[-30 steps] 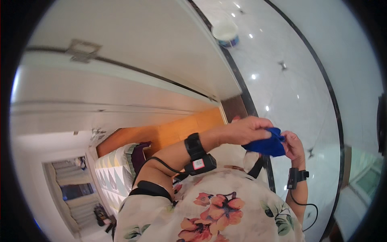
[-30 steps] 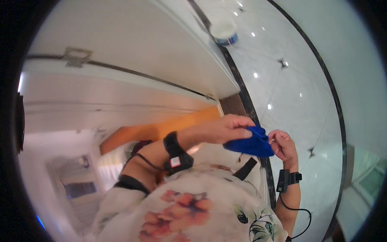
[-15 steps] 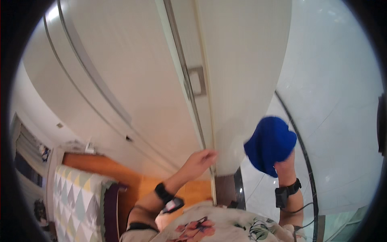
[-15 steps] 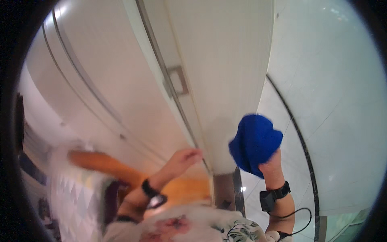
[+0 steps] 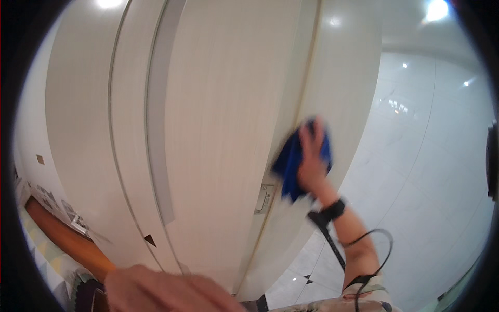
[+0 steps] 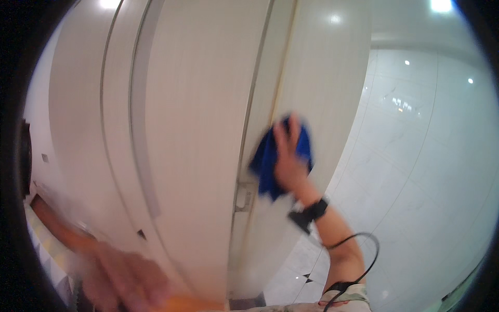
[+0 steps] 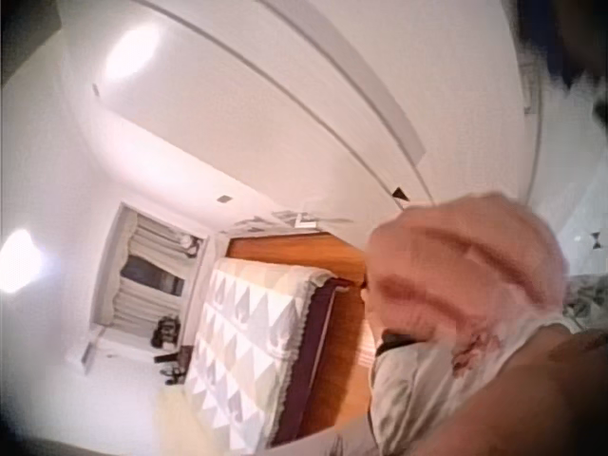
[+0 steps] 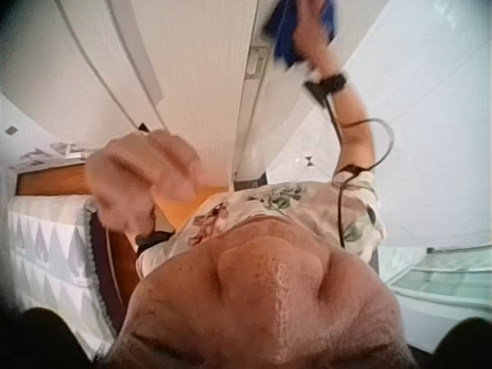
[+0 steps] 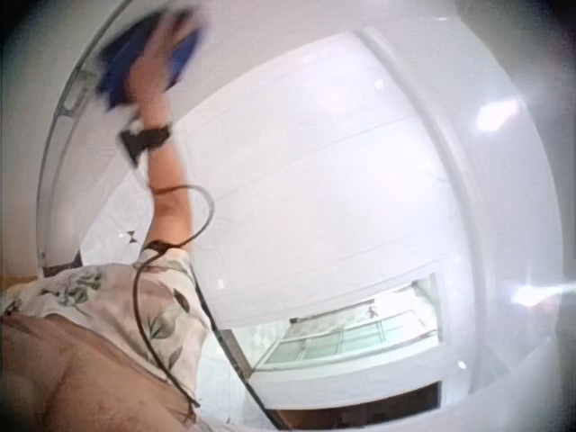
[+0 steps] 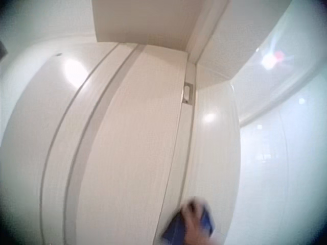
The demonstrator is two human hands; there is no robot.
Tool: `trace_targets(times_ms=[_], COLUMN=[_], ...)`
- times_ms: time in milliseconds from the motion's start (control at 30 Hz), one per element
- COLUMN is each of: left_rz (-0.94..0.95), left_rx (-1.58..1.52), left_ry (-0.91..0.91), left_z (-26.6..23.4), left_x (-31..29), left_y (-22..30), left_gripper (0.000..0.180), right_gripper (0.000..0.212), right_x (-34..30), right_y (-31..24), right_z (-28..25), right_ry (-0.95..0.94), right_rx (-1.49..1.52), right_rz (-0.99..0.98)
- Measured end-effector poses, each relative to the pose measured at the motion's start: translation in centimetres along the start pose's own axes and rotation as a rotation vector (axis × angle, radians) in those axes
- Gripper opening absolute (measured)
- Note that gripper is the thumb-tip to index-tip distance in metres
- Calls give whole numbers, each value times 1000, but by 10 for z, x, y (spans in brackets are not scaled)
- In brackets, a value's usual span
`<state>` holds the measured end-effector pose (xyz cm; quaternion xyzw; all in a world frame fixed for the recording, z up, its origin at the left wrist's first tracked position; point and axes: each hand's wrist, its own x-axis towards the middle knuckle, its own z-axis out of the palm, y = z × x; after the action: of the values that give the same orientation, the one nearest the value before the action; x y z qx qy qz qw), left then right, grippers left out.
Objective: The person is cleaning a room by wiping down the door, door frame, closet, and a headboard using a blue cloth.
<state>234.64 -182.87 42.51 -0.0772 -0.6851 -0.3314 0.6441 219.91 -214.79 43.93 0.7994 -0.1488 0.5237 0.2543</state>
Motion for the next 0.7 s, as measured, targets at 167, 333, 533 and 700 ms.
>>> trace_targets(times_ms=[167, 333, 533, 700], left_rz=[-18, -138, -432, -689], left_rx=[-99, -2, 157, 247], left_ry=[-112, -399, -564, 133], left_z=[23, -5, -44, -63], left_x=[16, 10, -18, -69], left_y=[4, -5, -25, -49], left_gripper=[22, 25, 26, 26], right_gripper=[27, 31, 53, 50], right_x=[166, 52, 2, 151], right_y=[96, 76, 22, 85], right_z=[-94, -18, -44, -72], right_ry=[555, 397, -373, 99], right_rx=[-372, -431, -156, -319], right_rz=[-58, -315, -433, -384])
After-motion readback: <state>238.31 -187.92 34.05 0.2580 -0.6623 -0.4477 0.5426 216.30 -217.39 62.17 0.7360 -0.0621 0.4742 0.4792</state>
